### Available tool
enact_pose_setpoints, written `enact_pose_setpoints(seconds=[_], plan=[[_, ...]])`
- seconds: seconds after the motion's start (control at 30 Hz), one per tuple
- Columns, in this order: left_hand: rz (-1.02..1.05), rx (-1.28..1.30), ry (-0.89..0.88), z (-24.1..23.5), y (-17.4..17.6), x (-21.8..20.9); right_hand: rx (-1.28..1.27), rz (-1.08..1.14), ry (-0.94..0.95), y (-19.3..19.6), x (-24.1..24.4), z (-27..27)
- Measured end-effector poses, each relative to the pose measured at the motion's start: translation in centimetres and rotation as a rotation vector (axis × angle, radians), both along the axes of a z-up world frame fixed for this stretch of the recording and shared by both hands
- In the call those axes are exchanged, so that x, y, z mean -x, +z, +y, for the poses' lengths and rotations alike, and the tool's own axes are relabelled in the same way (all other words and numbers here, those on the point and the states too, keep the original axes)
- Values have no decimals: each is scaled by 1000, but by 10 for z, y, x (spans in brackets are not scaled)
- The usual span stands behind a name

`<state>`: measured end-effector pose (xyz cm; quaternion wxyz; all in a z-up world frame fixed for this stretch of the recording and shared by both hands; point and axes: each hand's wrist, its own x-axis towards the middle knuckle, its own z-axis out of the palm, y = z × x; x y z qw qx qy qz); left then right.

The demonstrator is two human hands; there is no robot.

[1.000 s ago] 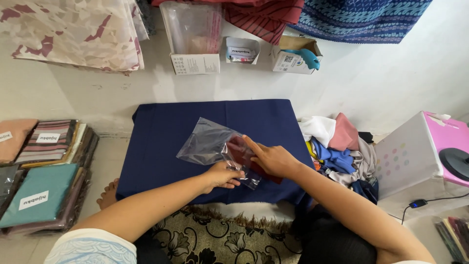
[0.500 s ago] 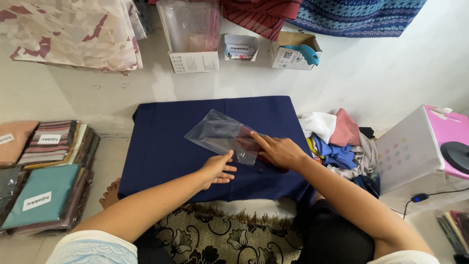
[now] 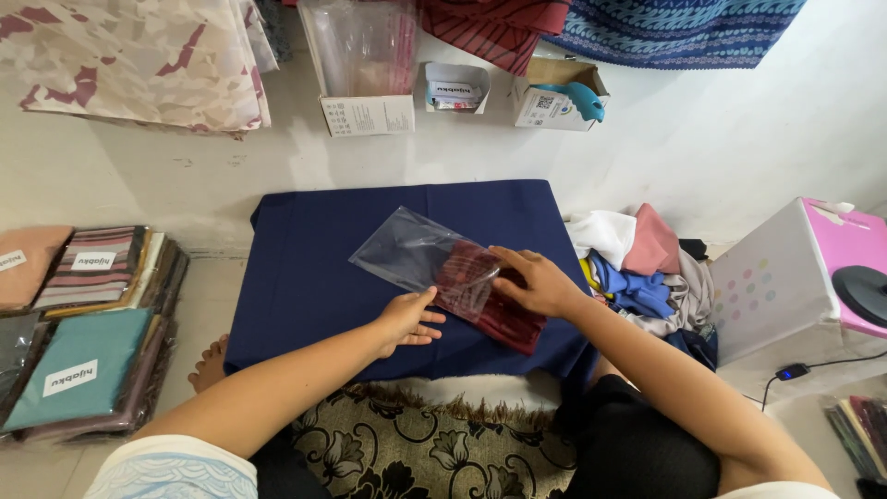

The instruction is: The person folds a maroon piece of fabric, places it into a clear plastic bag, and seals it. They then pick up a blue piece of fabric, unfold it, and use a lint roller to clean the surface before folding it.

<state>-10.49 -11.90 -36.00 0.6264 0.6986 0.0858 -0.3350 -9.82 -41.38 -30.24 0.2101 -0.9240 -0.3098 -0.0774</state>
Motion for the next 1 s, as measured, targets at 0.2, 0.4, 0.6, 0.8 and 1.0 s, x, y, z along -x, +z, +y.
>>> enact_pose_setpoints(seconds=[0.2, 0.4, 0.6, 0.8, 1.0], plan=[[-5, 8, 11, 0, -7, -3, 56, -166, 87, 1, 8, 0], [1, -14, -10, 1, -1, -2, 189, -200, 420, -15, 26, 4], [2, -63, -38, 1, -13, -12, 269, -125, 451, -47, 18, -11], [-237, -616, -350, 2, 15, -24, 79, 18, 504, -46, 9, -10], [-1042, -616, -350, -17, 76, -2, 76, -120, 430, -54, 6, -18]])
